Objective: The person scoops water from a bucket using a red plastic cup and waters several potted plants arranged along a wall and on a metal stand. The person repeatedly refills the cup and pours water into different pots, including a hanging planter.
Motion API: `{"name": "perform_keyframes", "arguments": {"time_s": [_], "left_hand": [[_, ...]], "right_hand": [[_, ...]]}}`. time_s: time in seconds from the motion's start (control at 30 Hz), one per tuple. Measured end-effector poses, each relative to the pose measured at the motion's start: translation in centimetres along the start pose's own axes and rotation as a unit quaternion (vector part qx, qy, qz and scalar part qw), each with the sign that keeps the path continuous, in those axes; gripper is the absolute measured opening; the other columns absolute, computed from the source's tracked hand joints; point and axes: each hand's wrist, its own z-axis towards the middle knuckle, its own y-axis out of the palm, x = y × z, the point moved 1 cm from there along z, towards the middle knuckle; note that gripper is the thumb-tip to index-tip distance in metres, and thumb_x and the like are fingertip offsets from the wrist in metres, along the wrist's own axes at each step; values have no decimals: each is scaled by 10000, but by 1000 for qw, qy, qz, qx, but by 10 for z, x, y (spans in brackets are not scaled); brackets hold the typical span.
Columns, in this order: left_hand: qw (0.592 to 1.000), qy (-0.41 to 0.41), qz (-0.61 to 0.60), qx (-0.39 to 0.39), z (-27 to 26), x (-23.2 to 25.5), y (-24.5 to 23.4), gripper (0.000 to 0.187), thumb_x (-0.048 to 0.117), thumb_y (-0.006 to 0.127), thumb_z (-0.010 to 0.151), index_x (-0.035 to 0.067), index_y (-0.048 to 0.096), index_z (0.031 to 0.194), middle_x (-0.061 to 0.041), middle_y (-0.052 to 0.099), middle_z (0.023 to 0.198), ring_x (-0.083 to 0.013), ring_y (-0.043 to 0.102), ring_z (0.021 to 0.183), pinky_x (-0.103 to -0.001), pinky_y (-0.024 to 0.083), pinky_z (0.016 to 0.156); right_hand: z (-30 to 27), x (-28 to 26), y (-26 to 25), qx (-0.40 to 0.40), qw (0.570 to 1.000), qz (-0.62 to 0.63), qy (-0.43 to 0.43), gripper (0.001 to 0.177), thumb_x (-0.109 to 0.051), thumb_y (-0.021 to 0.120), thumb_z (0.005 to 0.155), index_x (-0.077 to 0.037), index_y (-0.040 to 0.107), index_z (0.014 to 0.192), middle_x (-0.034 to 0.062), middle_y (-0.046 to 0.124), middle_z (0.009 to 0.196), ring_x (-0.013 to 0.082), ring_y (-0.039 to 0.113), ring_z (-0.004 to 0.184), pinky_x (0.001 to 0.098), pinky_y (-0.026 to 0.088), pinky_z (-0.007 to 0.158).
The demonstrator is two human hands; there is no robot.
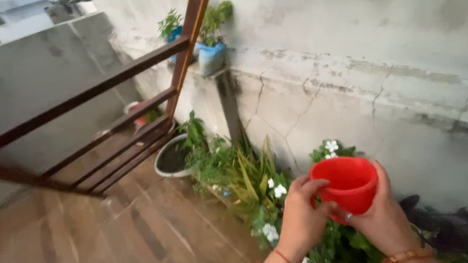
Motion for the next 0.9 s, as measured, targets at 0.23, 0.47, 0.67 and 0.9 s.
{"name": "perform_keyframes", "arguments": {"time_s": [0.23,0.47,0.67,0.9], "left_hand": [[984,70,120,108,-84,28,1,285,-58,647,797,41,739,1048,-189,671,1333,-418,675,1119,-446,563,919],[949,126,251,140,-130,37,-49,319,12,661,792,42,720,1104,-167,686,1285,-397,641,1099,-444,527,943],[914,128,344,174,-177,32,-133,282,50,667,790,66,727,1065,-176,661,1265,-402,603,1113,-439,523,921],[882,81,395,246,-268,8,-299,198,82,673,813,83,722,1005,-108,655,1177,-382,599,1148,-418,530,948]], "right_hand": [[-69,-19,-14,105,963,-98,-227,1189,-329,942,506,-13,330,1475,286,372,1565,428,357,1467,537,419,1118],[-117,-52,13,30,918,-184,-351,702,-84,836,499,-131,679,1181,57,596,1394,348,448,1454,463,409,1156],[-152,-104,81,-52,925,-100,-363,400,-65,770,637,-121,761,1033,26,748,1128,284,603,1272,414,518,984],[-252,-217,210,-118,900,-111,-406,268,-199,803,719,-160,772,983,21,760,1065,247,664,1178,397,557,934]]}}
